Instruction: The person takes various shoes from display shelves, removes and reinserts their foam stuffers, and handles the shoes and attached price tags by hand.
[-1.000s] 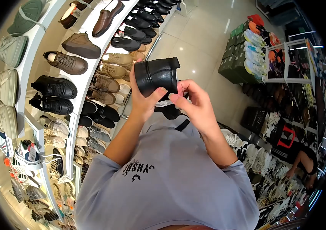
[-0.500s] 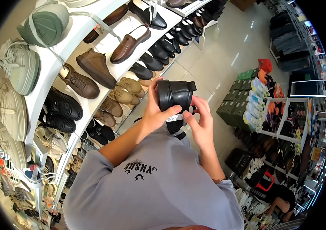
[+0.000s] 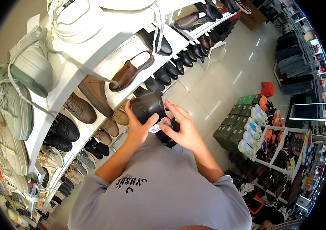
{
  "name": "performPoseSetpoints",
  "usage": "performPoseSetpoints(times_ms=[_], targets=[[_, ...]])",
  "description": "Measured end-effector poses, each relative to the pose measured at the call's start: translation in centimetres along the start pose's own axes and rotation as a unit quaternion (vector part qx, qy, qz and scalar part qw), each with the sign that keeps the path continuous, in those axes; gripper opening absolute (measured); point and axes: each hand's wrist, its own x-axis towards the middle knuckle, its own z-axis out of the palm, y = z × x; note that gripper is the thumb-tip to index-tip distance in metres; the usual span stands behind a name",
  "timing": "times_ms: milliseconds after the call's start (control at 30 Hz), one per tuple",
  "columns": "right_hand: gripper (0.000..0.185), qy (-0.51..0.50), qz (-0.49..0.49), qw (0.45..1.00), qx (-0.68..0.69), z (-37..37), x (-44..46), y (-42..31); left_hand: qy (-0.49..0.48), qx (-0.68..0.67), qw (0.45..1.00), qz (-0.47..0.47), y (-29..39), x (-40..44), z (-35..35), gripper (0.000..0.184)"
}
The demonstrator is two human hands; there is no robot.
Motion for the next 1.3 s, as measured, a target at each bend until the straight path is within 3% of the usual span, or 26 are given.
performPoseSetpoints(times_ms=[33,133,200,267,367,400,433,467,500,533,600,667,867,933,1100,1300], targets=[[0.079,-0.019,0.019,1.0,0.015,-0.4,0.6,0.8,0.054,-0.024,0.998,0.016,-0.4,0.8,0.5,0.086],[0.096,-0.049,0.014,0.997,-0.054,-2.8,1.8,3.6,0.189,-0.16,0.966,-0.077,0.8,3.9,1.9,0.068],[0.101,-0.096,0.006,0.995,-0.031,-5.3,2.4,6.2,0.235,-0.197,0.938,-0.162,-0.2,6.5,1.7,0.061],[0.097,-0.172,0.071,0.983,0.004,-8.1,3.2,8.2,0.193,-0.273,0.923,-0.192,-1.4,8.9,2.5,0.058],[0.09,-0.219,0.153,0.962,-0.055,-12.1,5.9,10.4,0.226,-0.211,0.934,-0.181,-1.6,11.7,8.5,0.062],[0.084,-0.209,0.156,0.963,-0.061,-13.5,6.8,11.1,0.229,-0.178,0.941,-0.174,-1.1,12.5,10.4,0.063],[0.08,-0.18,0.121,0.975,-0.038,-14.5,7.2,12.7,0.163,-0.218,0.949,-0.158,-1.8,13.9,10.9,0.066],[0.076,-0.15,0.086,0.985,-0.015,-15.5,7.7,14.6,0.121,-0.21,0.961,-0.135,-2.3,14.9,11.8,0.083],[0.067,-0.149,0.146,0.977,0.046,-16.8,8.4,15.9,0.12,-0.18,0.968,-0.128,-1.8,15.8,13.3,0.073],[0.058,-0.126,0.14,0.973,0.135,-17.5,9.0,17.4,0.12,-0.15,0.974,-0.12,-1.4,16.6,14.7,0.064],[0.058,-0.098,0.193,0.959,0.183,-19.3,11.0,18.8,0.098,-0.084,0.984,-0.126,-1.6,18.4,15.9,0.082],[0.05,-0.047,0.169,0.961,0.212,-19.6,14.0,20.9,0.102,-0.074,0.986,-0.11,-2.6,19.0,16.8,0.072],[0.047,-0.052,0.107,0.985,0.128,-18.4,25.5,24.4,0.209,-0.11,0.954,-0.186,-8.0,13.9,16.5,0.051],[0.05,-0.061,0.11,0.99,0.071,-18.1,27.9,23.3,0.279,-0.12,0.93,-0.208,-10.2,10.4,15.9,0.049],[0.052,-0.049,0.08,0.993,0.071,-14.7,33.0,24.8,0.451,-0.114,0.844,-0.268,-15.2,2.9,14.4,0.044],[0.059,-0.046,0.064,0.997,-0.019,-11.2,36.3,27.8,0.491,-0.113,0.83,-0.24,-14.6,2.3,16.4,0.044]])
